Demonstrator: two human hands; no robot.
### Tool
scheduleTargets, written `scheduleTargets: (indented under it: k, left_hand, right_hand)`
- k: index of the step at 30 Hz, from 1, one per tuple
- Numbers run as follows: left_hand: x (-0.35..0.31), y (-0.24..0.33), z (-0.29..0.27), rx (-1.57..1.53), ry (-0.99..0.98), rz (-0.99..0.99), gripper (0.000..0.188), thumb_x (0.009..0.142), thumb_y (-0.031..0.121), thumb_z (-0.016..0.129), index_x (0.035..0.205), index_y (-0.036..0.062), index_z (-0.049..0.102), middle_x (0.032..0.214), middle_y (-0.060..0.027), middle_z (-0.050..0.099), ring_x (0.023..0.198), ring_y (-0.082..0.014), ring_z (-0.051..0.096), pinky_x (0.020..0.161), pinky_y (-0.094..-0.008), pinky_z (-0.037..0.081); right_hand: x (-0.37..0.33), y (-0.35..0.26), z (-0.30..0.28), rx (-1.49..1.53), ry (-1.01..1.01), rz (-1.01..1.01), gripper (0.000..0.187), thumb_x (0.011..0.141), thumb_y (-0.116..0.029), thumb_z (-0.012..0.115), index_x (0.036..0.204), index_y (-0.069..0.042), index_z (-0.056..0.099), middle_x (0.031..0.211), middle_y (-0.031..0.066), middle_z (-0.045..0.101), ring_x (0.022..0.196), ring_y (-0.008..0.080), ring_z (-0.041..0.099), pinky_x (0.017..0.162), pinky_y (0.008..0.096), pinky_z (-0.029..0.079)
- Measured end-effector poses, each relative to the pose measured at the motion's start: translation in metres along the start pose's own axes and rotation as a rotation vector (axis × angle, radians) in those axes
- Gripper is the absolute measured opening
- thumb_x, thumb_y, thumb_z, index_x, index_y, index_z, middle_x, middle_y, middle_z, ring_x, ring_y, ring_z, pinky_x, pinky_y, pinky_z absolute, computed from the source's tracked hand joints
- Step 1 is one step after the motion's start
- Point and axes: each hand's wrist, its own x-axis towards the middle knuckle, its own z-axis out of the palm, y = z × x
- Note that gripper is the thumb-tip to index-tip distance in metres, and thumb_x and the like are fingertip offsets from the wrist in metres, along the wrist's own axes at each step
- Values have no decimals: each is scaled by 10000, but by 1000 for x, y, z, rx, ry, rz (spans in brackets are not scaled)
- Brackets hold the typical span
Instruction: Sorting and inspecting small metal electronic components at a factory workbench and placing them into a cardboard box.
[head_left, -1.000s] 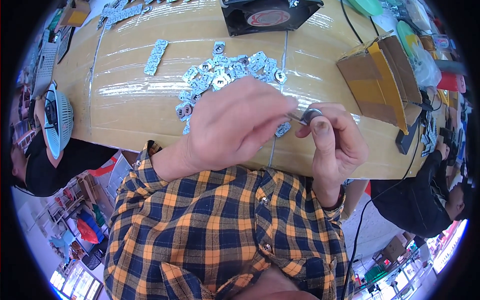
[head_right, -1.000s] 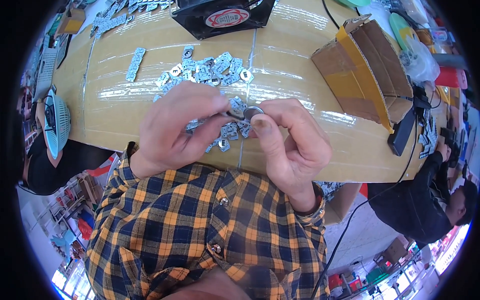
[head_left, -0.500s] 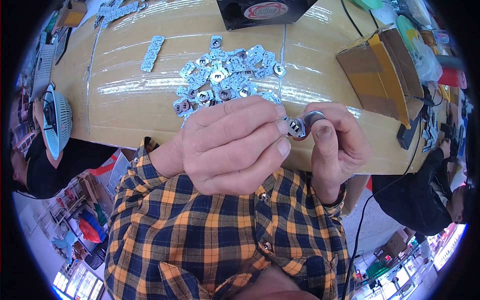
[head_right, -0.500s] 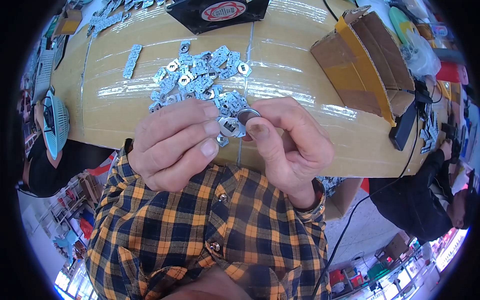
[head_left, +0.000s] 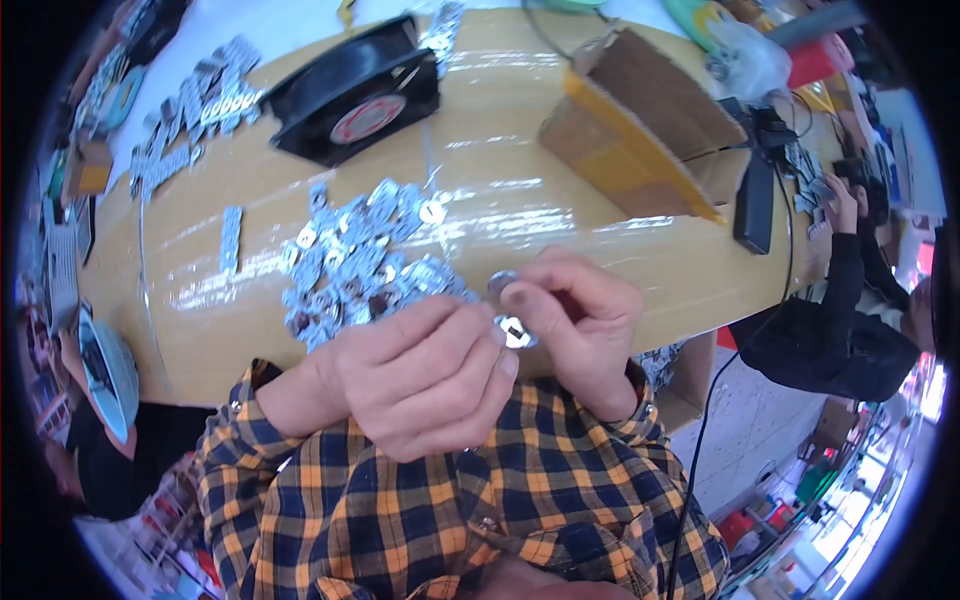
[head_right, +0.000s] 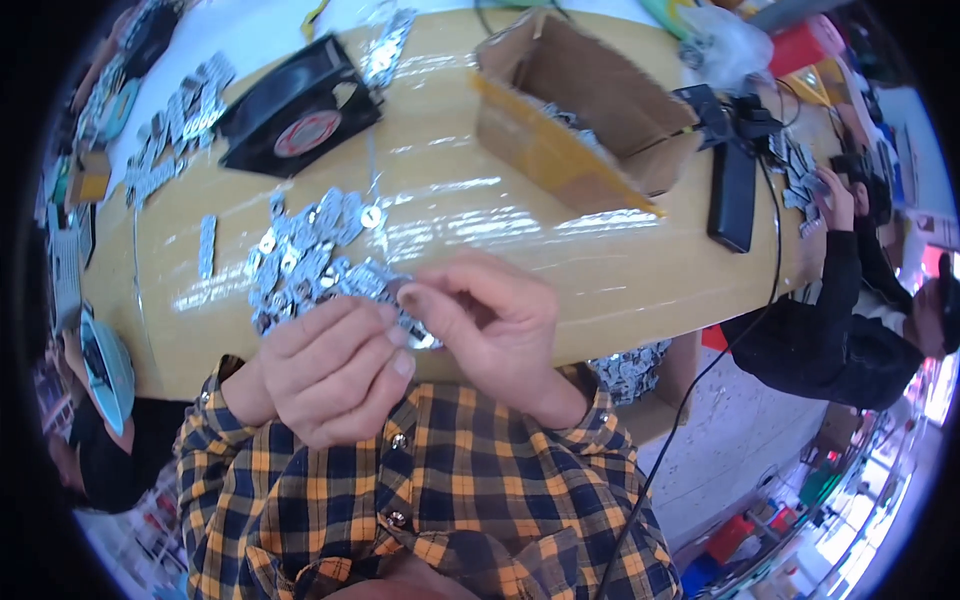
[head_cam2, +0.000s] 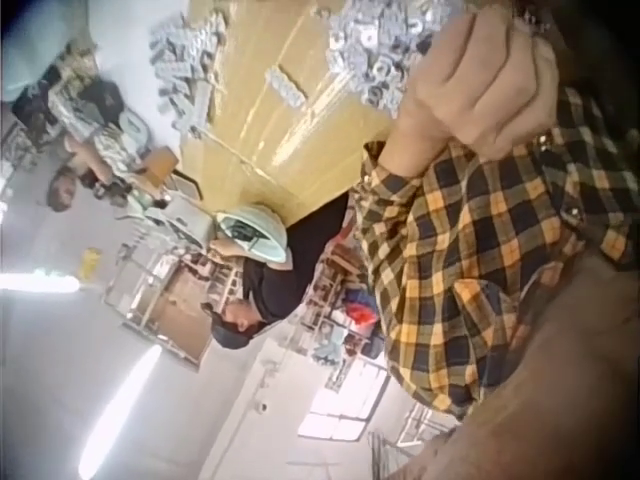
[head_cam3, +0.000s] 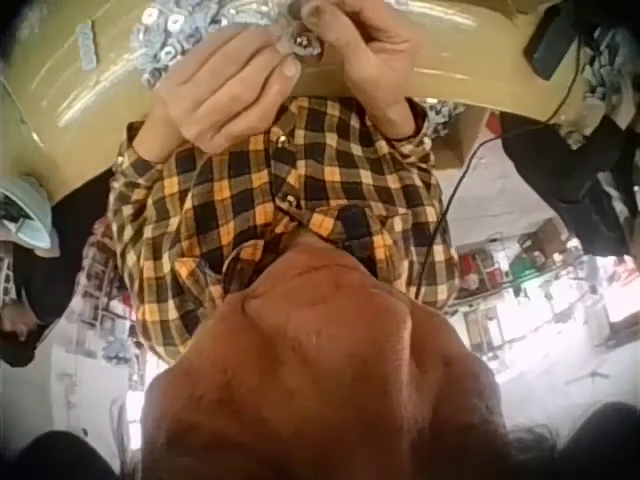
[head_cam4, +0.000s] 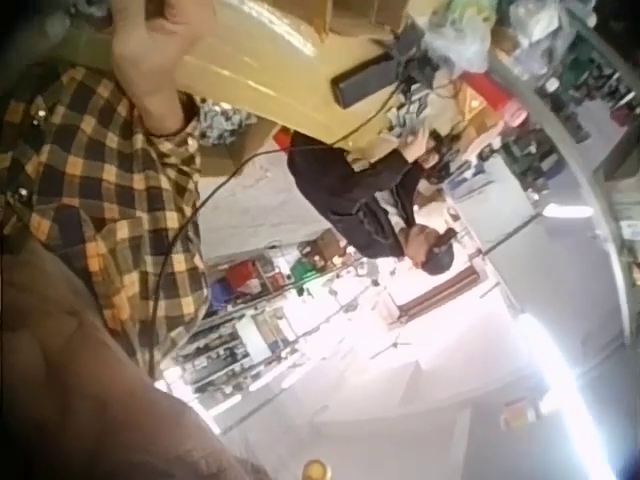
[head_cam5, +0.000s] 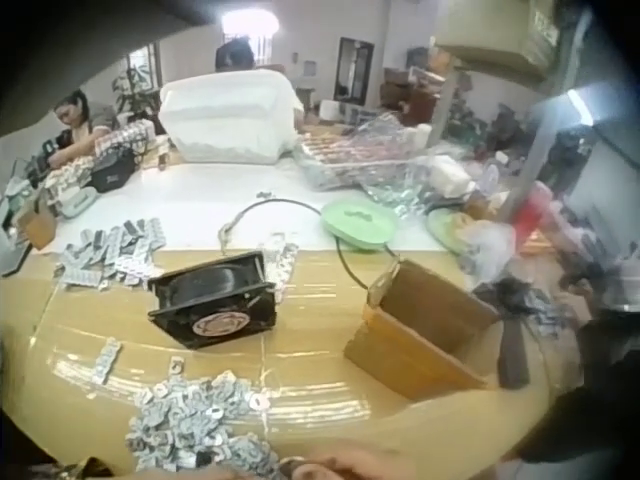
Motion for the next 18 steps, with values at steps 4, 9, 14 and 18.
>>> scheduleTargets:
  k: [4, 9, 14, 18]
  left_hand:
    - [12, -6, 16, -74, -29, 38, 101, 771, 36, 634, 864, 2, 614, 829, -115, 634, 811, -282, 660, 695, -367, 575]
    - [38, -16, 36, -52, -61, 254, 134, 817, 136, 583, 824, 10, 627, 814, -95, 624, 792, -245, 650, 697, -350, 544]
    - [57, -32, 46, -148, -156, 280, 175, 849, 172, 544, 872, 43, 661, 869, -78, 651, 864, -234, 643, 726, -358, 562]
    - [85, -64, 11, -120, -252, 83, 234, 759, 62, 671, 984, 23, 622, 908, -98, 639, 878, -282, 649, 700, -393, 570]
  right_hand:
    - [-12, 2, -10, 203, 86, 171, 70, 879, 5, 660, 925, 55, 675, 812, 39, 638, 639, 43, 572, 546, 177, 419]
    - [-19, -7, -27, 274, 234, 282, 88, 890, -22, 628, 862, 58, 653, 766, 38, 606, 644, 54, 520, 563, 193, 385]
    - [-17, -2, -55, 76, 277, 304, 94, 891, -28, 629, 856, 52, 665, 732, 32, 585, 549, 43, 491, 484, 189, 355]
    - [-28, 22, -84, -118, 510, 93, 96, 898, -24, 624, 879, 66, 651, 707, 31, 594, 487, 40, 466, 428, 178, 323]
